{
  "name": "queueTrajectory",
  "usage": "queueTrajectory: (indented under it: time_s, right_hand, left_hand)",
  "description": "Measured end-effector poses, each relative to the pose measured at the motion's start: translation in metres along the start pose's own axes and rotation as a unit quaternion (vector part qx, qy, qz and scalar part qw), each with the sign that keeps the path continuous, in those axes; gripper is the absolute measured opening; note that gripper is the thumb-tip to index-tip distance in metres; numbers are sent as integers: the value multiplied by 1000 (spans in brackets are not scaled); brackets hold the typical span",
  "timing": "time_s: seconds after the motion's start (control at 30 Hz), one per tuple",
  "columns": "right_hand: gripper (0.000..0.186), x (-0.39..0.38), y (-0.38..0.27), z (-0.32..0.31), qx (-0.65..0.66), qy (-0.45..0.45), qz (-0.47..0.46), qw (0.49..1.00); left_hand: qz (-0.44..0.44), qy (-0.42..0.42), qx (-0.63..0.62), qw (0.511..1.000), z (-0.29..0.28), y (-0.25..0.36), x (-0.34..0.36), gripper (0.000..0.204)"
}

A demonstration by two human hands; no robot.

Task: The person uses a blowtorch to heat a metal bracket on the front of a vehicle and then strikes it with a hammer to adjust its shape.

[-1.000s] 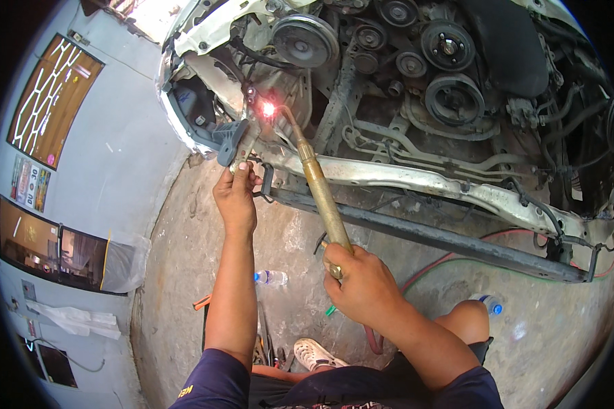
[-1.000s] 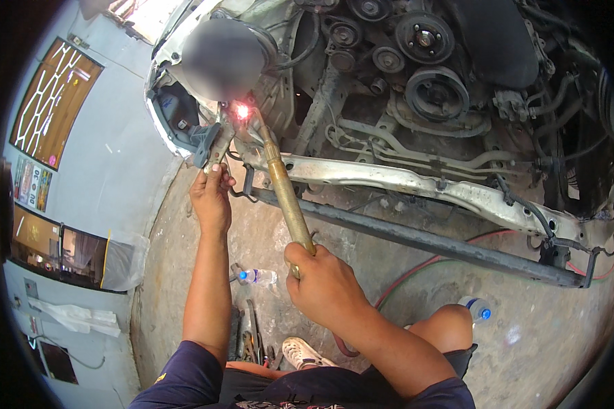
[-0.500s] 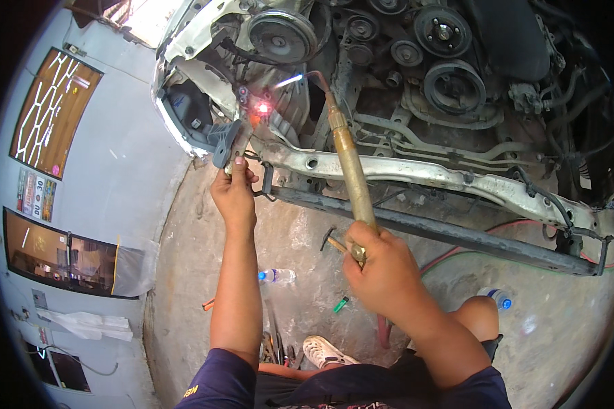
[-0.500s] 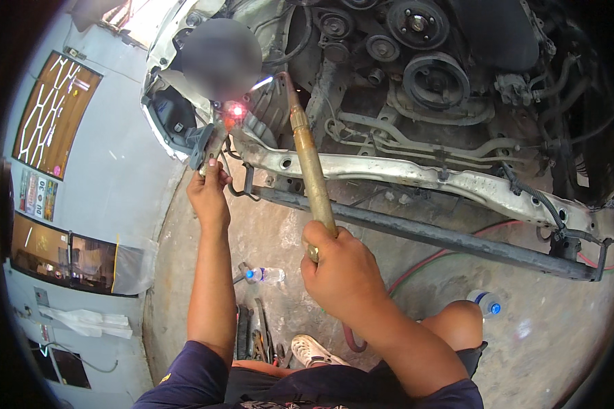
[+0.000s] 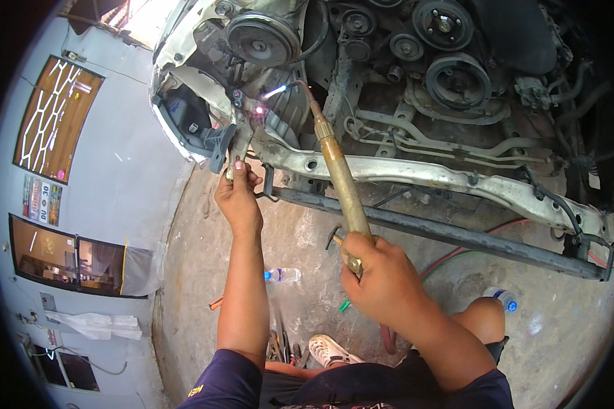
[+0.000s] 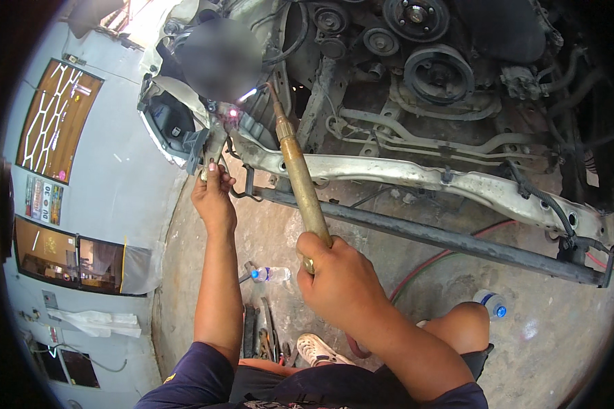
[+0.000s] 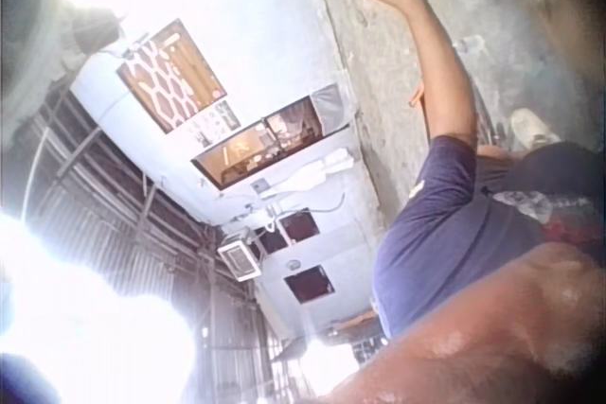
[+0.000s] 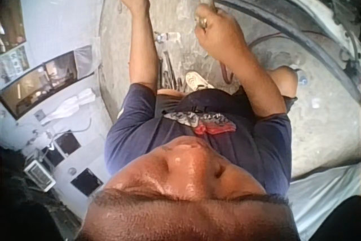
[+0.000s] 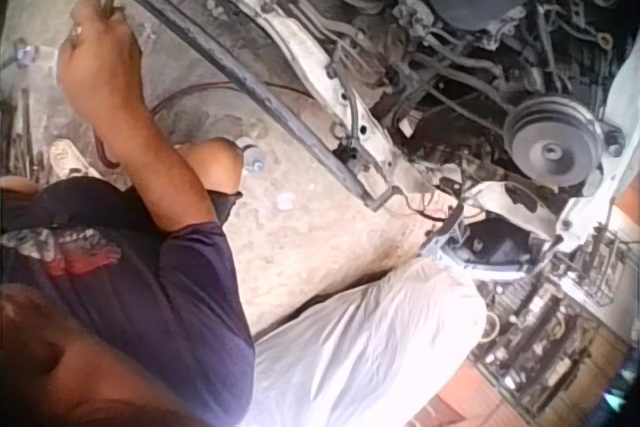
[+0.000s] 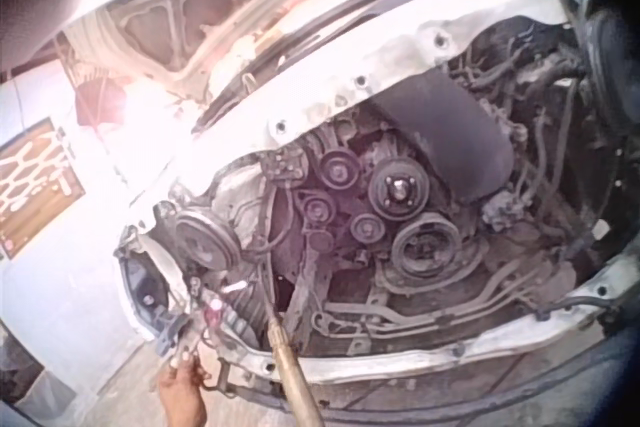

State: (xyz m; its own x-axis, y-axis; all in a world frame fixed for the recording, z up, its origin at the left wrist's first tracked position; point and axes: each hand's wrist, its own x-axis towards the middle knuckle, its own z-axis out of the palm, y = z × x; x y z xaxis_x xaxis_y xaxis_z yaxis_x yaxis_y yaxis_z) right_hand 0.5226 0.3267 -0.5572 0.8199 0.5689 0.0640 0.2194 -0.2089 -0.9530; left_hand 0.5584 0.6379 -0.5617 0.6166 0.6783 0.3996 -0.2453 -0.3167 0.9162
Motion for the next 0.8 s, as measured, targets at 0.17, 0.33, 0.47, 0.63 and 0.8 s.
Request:
queueTrajectory:
  time_s: [0.17, 0.33, 0.47, 0.63, 0.8]
  right_hand:
    - [21, -1, -3, 3, 5, -22, -24, 999]
    - [21, -1, -7, 7, -6, -49, -17, 999]
    - [20, -1, -6, 8, -6, -55, -18, 998]
    - [20, -2, -7, 10, -8, -50, -27, 998]
    - [20, -2, -6, 13, -10, -55, -27, 998]
  left_hand:
    - [-8, -4, 8, 1000, 2, 5, -2, 24]
    - [-2, -3, 21, 1000, -3, 6, 1, 24]
    - [-1, -8, 25, 1000, -4, 7, 1, 24]
    - [-15, -22, 10, 1000, -7, 7, 2, 21]
    - [-18, -25, 12, 999, -8, 7, 2, 21]
